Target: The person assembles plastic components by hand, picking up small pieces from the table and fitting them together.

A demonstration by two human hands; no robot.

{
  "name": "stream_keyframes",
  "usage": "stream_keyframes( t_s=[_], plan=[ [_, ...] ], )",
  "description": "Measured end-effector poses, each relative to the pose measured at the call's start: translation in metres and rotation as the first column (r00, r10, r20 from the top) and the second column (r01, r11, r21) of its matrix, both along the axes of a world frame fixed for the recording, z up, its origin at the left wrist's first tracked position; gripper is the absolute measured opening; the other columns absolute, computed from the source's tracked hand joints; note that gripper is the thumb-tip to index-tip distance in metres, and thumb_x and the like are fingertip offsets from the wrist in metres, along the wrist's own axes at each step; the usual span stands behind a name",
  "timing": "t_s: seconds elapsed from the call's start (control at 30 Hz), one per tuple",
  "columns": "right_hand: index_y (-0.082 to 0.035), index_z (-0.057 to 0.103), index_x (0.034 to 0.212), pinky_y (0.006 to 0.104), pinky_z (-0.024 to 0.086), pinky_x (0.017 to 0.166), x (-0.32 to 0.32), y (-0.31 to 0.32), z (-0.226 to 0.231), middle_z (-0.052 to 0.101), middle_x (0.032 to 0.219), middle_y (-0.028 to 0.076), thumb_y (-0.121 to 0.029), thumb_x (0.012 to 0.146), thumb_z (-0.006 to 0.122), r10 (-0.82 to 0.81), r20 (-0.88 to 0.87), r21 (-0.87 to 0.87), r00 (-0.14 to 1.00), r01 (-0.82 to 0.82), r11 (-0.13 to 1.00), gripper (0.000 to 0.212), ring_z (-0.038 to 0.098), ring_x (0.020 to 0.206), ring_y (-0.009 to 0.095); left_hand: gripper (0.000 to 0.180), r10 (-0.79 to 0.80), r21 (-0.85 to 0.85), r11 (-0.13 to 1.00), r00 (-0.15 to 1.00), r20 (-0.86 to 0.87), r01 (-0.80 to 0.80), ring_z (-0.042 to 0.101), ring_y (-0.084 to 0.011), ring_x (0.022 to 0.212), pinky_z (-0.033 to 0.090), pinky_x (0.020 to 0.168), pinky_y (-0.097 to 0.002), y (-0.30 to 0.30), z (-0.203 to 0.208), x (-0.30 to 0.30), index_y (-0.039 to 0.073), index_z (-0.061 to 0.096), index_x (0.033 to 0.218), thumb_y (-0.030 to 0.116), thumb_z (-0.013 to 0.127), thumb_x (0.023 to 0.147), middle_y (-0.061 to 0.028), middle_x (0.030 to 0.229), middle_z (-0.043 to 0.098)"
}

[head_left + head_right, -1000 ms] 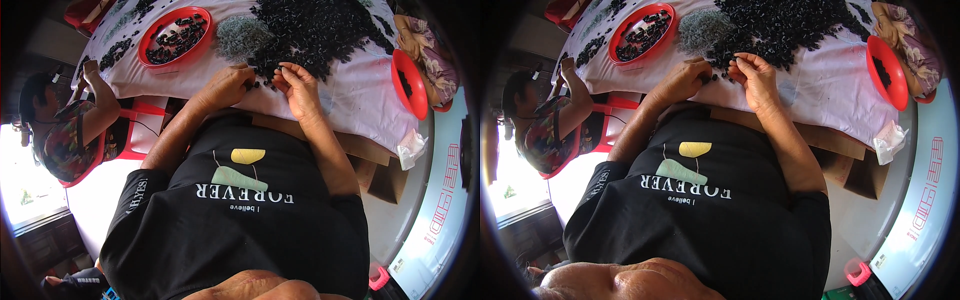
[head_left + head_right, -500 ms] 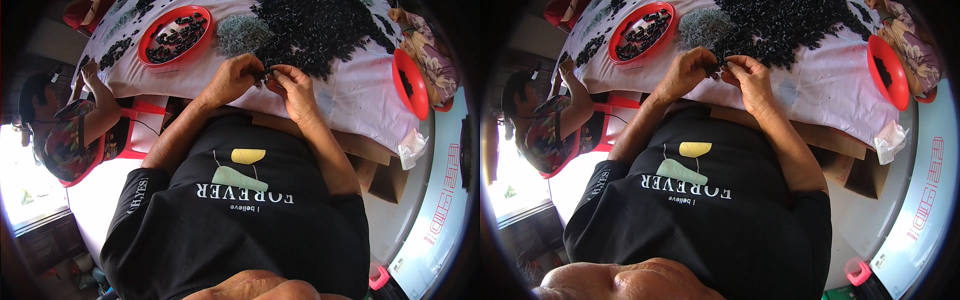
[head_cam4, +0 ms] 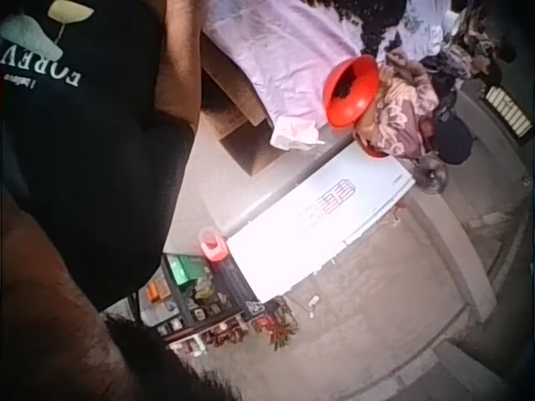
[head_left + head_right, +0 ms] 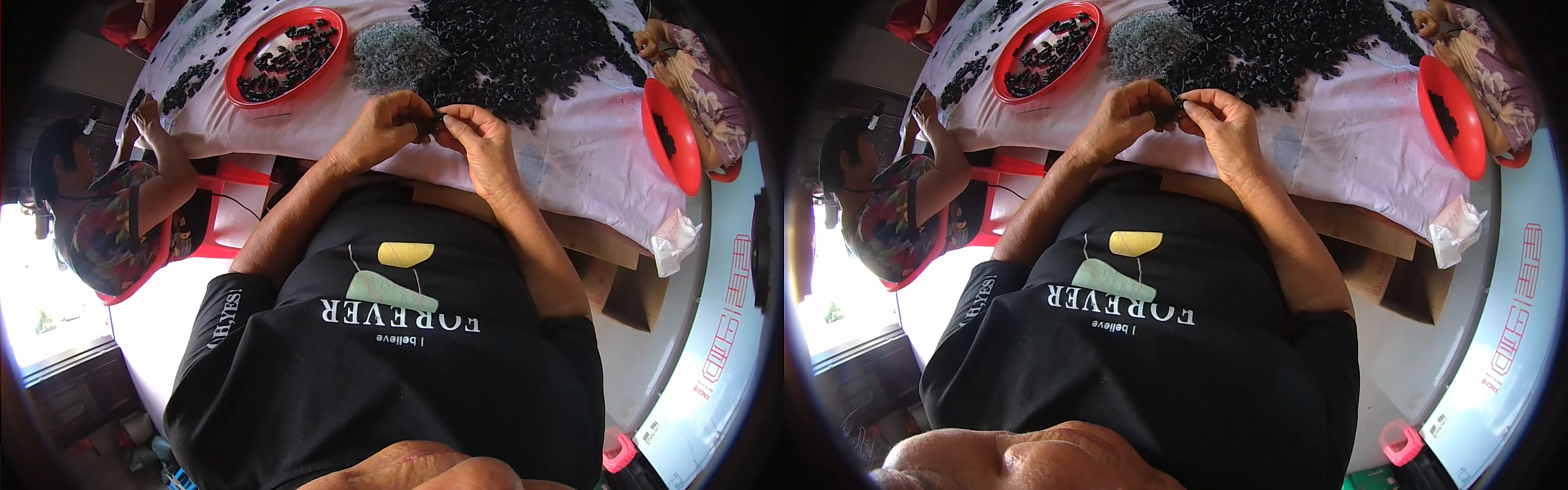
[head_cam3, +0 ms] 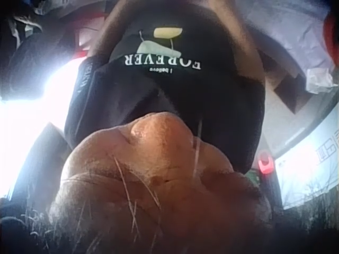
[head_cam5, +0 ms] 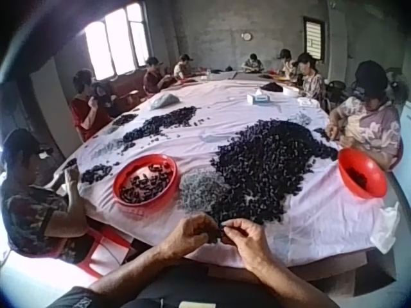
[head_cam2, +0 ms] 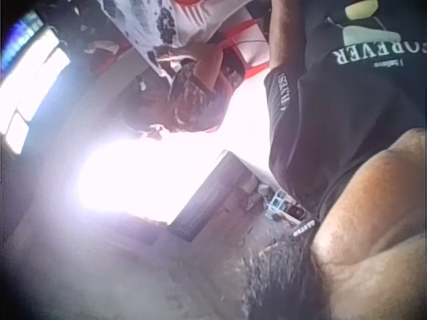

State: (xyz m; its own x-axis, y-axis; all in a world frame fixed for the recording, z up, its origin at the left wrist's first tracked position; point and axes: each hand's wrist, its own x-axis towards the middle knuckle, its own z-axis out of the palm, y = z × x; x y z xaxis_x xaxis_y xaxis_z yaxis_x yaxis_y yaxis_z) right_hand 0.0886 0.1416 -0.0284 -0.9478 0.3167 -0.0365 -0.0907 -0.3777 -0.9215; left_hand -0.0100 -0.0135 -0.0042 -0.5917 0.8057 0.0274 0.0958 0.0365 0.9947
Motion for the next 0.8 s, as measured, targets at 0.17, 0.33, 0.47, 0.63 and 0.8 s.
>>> stream_keyframes(
  t_s=[0.17,0.33,0.47,0.63,0.8],
  plan=[
    [-0.001,0.067,0.098,0.0218,0.053,0.071,-0.0010,0.0006,-0.0002,0.066,0.086,0.003,-0.004,0.088,0.061,-0.006,-0.019,0.085,1.000,0.008,0.996,0.012,0.061,0.072,0.008,0.019,-0.002,-0.011,1.000,1.000,0.027,0.002,0.062,-0.0129,0.079,0.051,0.075,-0.0262,-0.0008,-0.0003,-0.0001,-0.005,0.057,0.099,-0.005,0.052,0.081,-0.0086,0.088,0.063],
    [-0.001,0.068,0.097,0.0211,0.053,0.069,-0.0024,-0.0004,-0.0015,0.066,0.084,0.002,-0.002,0.088,0.061,-0.038,-0.069,0.233,0.997,0.053,0.971,0.011,0.061,0.074,0.007,0.016,-0.002,-0.028,1.000,0.999,0.033,0.003,0.059,-0.0121,0.078,0.049,0.075,-0.0260,-0.0010,0.0021,0.0025,-0.005,0.057,0.097,-0.002,0.054,0.082,-0.0082,0.085,0.063],
    [0.000,0.068,0.097,0.0213,0.054,0.069,-0.0024,-0.0007,-0.0006,0.066,0.085,0.002,-0.002,0.088,0.061,-0.037,-0.077,0.249,0.996,0.055,0.967,0.011,0.061,0.075,0.007,0.017,0.002,-0.022,1.000,1.000,0.019,-0.002,0.059,-0.0122,0.079,0.049,0.075,-0.0261,-0.0015,0.0010,0.0024,-0.005,0.057,0.097,-0.004,0.051,0.080,-0.0085,0.085,0.063],
    [0.000,0.067,0.097,0.0217,0.054,0.071,-0.0019,-0.0007,-0.0014,0.066,0.087,0.002,-0.002,0.088,0.060,-0.040,-0.075,0.263,0.996,0.059,0.963,0.012,0.061,0.076,0.007,0.018,0.008,-0.034,0.999,1.000,0.008,-0.008,0.059,-0.0122,0.079,0.049,0.076,-0.0262,-0.0014,0.0007,0.0031,-0.005,0.057,0.097,-0.004,0.051,0.080,-0.0085,0.085,0.062],
    [0.000,0.067,0.097,0.0215,0.054,0.071,-0.0022,-0.0015,-0.0014,0.066,0.087,0.002,-0.002,0.088,0.060,-0.042,-0.073,0.259,0.996,0.059,0.964,0.012,0.061,0.076,0.007,0.018,0.017,-0.011,1.000,0.999,0.037,-0.017,0.059,-0.0124,0.080,0.049,0.076,-0.0264,-0.0009,0.0000,0.0036,-0.005,0.057,0.097,-0.004,0.051,0.080,-0.0085,0.086,0.062]
  ],
)
